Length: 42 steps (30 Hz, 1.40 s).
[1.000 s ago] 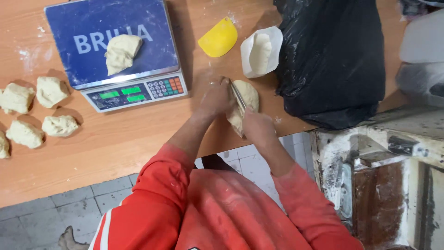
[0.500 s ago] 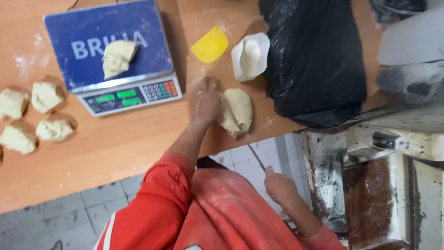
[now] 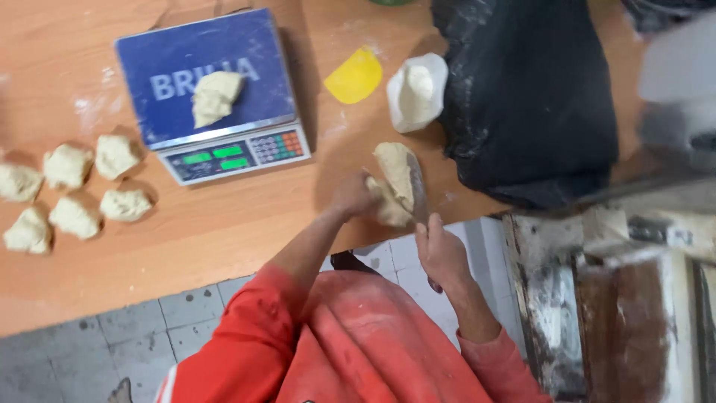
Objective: Portioning dough by cutting it into smaller pieces and weighing them on a digital scale.
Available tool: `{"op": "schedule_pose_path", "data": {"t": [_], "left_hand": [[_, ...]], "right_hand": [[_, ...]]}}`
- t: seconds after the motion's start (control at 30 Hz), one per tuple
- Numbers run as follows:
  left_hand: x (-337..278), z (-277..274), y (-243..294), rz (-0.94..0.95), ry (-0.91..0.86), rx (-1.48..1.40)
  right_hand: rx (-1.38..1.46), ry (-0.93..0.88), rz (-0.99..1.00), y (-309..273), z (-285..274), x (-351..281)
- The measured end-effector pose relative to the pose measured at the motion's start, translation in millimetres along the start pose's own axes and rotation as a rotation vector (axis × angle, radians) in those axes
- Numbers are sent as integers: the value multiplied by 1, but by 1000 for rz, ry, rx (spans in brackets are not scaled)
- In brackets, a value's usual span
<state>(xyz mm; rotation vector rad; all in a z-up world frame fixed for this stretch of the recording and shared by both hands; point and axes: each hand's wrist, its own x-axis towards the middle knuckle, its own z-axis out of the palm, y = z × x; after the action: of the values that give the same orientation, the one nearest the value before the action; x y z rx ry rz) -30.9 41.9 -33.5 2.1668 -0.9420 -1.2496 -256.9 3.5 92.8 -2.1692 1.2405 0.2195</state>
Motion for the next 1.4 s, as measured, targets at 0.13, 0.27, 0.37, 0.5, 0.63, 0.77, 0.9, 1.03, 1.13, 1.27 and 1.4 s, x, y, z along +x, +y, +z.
{"op": "schedule_pose_path", "data": {"t": [0.13, 0.27, 0.37, 0.5, 0.63, 0.77, 0.9, 1.03, 1.13, 1.27, 1.4], "left_hand": [[-81, -61, 16, 173, 0, -95], [-79, -86, -71, 7, 244, -519], [-85, -83, -142, -117, 273, -469], [-96, -70, -172, 135, 517, -65], [-95, -78, -191, 20, 530, -47], [-87, -112, -233, 84, 374, -157], [-99, -184, -208, 141, 468, -199], [-100, -262, -143, 219, 669, -215], [-86, -290, -114, 640, 941, 49], [-42, -285, -130, 526, 791, 93], [-37, -290, -148, 521, 743, 81]], "right_hand": [[12, 130, -80, 15, 20, 1], [-129, 139, -141, -5, 44, 5], [-140, 225, -308, -39, 73, 14], [-81, 404, -655, -65, 115, 24], [-495, 383, -659, -53, 137, 49], [-735, 116, -551, -29, 132, 33], [-661, 236, -442, -60, 68, -11], [-545, 198, -211, -87, 48, -16], [-111, 319, -218, -122, 59, -9], [50, 271, -39, -213, 80, 32], [-76, 189, -229, -293, 96, 72]]}}
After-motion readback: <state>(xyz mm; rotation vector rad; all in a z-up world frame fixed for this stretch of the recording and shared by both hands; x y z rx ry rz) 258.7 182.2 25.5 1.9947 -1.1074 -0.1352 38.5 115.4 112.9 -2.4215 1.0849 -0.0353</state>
